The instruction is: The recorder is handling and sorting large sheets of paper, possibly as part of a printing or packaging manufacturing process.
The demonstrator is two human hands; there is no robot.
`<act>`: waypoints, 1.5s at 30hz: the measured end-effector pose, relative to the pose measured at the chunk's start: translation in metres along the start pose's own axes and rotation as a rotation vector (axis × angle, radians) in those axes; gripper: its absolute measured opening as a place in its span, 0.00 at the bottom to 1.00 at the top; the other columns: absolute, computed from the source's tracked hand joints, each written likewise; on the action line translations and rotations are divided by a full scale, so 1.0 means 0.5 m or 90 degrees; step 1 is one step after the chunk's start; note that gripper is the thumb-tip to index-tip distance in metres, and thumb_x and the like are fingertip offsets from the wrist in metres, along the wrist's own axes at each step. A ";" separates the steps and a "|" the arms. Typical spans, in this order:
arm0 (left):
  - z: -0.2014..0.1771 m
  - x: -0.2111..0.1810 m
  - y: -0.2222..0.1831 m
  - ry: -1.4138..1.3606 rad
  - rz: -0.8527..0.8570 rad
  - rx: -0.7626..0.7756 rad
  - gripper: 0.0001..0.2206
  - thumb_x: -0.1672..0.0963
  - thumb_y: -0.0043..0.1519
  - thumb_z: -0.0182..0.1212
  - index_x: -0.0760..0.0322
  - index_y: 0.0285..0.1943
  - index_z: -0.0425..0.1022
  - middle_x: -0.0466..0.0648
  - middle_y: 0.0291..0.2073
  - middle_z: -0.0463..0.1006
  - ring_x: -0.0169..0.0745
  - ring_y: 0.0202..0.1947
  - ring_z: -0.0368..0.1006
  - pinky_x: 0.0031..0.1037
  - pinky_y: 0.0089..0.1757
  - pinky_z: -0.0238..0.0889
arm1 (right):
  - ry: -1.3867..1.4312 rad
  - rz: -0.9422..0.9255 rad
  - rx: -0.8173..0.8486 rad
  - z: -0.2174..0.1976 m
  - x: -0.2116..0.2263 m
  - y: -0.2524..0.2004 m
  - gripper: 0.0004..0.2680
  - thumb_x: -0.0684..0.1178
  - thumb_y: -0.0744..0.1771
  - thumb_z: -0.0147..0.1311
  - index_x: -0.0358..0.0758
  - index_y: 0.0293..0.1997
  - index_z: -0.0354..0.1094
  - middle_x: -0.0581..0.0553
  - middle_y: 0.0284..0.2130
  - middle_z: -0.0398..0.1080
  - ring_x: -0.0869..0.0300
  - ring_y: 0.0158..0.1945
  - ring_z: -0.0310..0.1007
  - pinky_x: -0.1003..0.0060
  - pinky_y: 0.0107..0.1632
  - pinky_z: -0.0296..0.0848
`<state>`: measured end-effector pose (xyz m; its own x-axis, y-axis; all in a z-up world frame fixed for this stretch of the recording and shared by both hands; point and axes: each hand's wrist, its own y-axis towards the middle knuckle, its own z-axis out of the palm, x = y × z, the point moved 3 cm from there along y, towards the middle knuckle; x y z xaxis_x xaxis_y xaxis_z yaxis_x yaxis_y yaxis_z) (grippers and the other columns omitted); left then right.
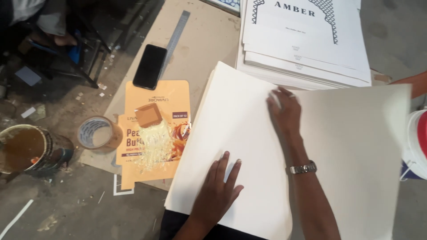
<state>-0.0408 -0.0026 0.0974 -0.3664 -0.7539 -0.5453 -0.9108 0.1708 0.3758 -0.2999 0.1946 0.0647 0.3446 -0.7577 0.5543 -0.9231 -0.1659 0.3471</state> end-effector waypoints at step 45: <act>-0.123 0.037 -0.090 0.239 -0.298 0.394 0.52 0.58 0.50 0.67 0.43 0.84 0.36 0.60 0.75 0.49 0.71 0.57 0.66 0.44 0.45 0.75 | -0.308 0.503 0.016 -0.195 -0.266 -0.028 0.36 0.83 0.63 0.44 0.49 0.72 0.56 0.27 0.75 0.35 0.18 0.73 0.29 0.10 0.61 0.33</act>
<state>0.0053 -0.0632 0.1167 0.0604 -0.9741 -0.2177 -0.9324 0.0228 -0.3607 -0.3159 0.3592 0.0597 -0.4895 -0.8372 0.2442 -0.8653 0.5010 -0.0168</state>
